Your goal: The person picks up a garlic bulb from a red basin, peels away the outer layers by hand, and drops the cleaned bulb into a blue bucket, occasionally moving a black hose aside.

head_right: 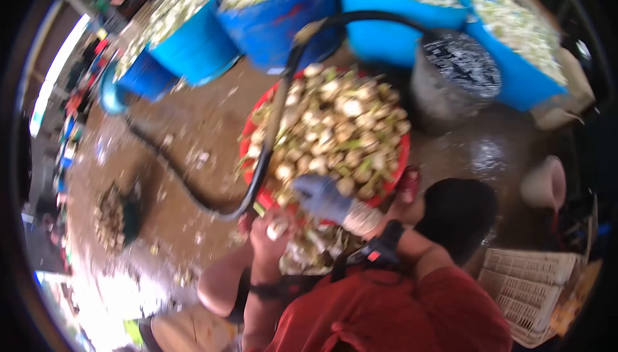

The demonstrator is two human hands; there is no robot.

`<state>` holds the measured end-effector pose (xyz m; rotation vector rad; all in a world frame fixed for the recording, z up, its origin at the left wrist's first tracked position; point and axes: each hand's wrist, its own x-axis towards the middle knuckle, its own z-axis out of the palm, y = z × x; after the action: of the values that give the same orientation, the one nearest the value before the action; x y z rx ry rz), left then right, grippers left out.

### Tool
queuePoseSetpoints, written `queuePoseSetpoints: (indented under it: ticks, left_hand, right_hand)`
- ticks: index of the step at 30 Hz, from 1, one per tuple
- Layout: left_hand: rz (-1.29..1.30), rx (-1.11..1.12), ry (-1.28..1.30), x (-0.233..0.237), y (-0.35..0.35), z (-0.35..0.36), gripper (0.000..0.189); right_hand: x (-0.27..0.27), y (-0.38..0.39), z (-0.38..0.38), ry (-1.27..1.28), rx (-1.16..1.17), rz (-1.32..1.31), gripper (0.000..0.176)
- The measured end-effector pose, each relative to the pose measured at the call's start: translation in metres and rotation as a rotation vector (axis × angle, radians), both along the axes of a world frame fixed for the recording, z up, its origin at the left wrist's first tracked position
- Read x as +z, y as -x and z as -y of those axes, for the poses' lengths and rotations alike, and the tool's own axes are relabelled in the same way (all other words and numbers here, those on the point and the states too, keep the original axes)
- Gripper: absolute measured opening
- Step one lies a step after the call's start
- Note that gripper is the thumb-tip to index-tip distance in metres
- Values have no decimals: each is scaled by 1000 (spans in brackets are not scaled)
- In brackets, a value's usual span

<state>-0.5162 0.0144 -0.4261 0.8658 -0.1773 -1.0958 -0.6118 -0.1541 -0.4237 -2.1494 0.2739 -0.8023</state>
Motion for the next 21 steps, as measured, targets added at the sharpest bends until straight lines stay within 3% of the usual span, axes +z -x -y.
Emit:
queuePoseSetpoints:
  ticks: [2,4,6,8,9,11,12,14,15,16,18,21]
  left_hand:
    - [798,-105,-200,-5,3,3,10]
    - [947,-172,-281,1,2,7,1]
    - [738,-184,-290,4,8,7,5]
    - [1273,-228,59,-9,-9,6,18]
    - [456,-219,-280,8,1,4,22]
    - [354,-255,-361,-13,-9,-1,23]
    - [264,-286,-435,34,2,13,23]
    - [363,-264,-503,-17,-8,9,27]
    - [54,-37,-417,13,6,24,54]
    - [63,-45,-408,12,5,25,54]
    - [160,-7,-488,8,2,23,35]
    - [338,34,-408,13,7,26,27]
  right_hand:
    - [34,-3,-1,72,54,205,27]
    - [31,-11,3,234,311,147,36]
    - [36,-10,3,396,474,-31,40]
    - [40,-11,6,552,543,-234,25]
    - [42,-7,8,536,552,-354,23]
    - [51,-1,14,518,542,-482,22]
    - [58,5,17,441,561,-573,21]
    - [62,18,28,365,548,-667,21]
    - [58,23,34,251,523,-684,20]
    - [52,26,41,139,503,-696,20]
    - [46,35,64,64,468,-692,19]
    - [55,56,110,-373,416,-601,15]
